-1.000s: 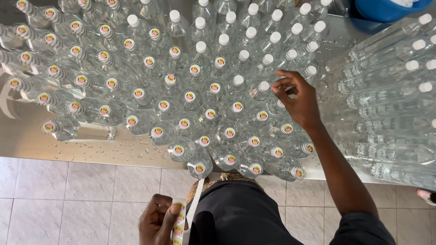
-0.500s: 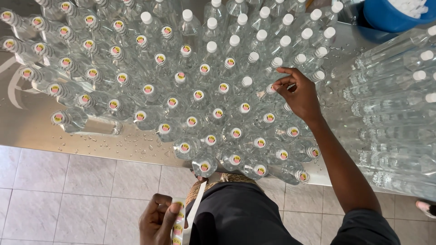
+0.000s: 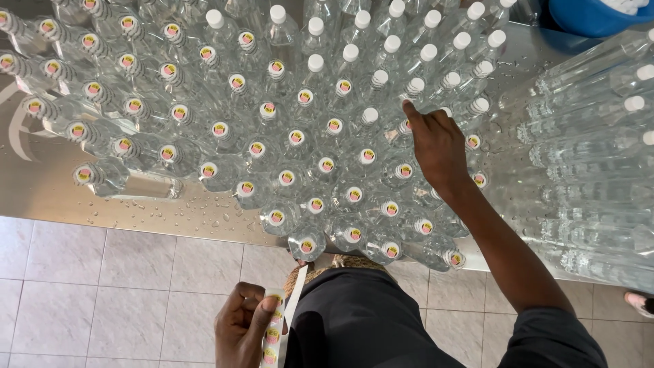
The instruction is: Applying small circular labels to the caps of plastic water bottles arranged on a metal table.
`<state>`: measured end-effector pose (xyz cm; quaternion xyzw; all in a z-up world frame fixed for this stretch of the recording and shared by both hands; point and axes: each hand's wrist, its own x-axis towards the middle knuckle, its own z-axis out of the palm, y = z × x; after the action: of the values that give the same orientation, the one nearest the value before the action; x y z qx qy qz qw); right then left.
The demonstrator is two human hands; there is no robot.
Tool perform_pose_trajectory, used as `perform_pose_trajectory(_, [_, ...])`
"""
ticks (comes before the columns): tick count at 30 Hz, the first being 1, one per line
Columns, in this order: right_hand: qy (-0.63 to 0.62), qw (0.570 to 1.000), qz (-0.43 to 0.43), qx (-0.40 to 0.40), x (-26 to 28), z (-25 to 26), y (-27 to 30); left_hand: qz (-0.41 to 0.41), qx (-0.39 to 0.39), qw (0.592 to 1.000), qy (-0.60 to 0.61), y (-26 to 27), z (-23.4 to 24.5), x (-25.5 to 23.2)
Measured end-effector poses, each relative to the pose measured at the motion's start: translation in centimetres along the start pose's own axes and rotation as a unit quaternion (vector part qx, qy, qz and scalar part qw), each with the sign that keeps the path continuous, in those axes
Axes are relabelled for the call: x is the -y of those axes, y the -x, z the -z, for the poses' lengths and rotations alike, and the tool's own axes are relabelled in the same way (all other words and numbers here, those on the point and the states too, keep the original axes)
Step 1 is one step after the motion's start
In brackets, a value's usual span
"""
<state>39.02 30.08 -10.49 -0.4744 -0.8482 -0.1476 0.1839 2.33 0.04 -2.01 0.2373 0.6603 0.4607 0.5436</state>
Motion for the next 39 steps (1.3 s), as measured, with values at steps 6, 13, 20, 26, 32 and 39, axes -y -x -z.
perform_pose_trajectory(6, [-0.039,0.999,-0.019,0.029,0.8,1.0,-1.2,0.024,-0.015,0.999,0.017,0.1,0.3,0.0])
perform_pose_trajectory(13, [-0.169,0.977,-0.100,0.084,-1.4,1.0,-2.0,0.030,-0.031,0.999,0.005,0.3,0.4,0.0])
perform_pose_trajectory(20, [-0.410,0.892,-0.171,0.085,0.8,4.0,-5.5,0.023,-0.030,0.999,0.005,0.3,0.6,0.2])
perform_pose_trajectory(26, [-0.405,0.892,-0.137,0.151,0.9,0.7,-6.9,0.011,-0.027,0.999,0.022,0.6,0.7,0.7])
perform_pose_trajectory(32, [-0.370,0.905,-0.124,0.168,1.0,-1.0,-7.1,0.002,-0.034,0.998,0.045,0.8,0.9,0.7])
perform_pose_trajectory(39, [-0.313,0.937,-0.092,0.124,1.4,-1.7,-6.8,0.043,-0.036,0.998,0.035,0.9,0.9,0.3])
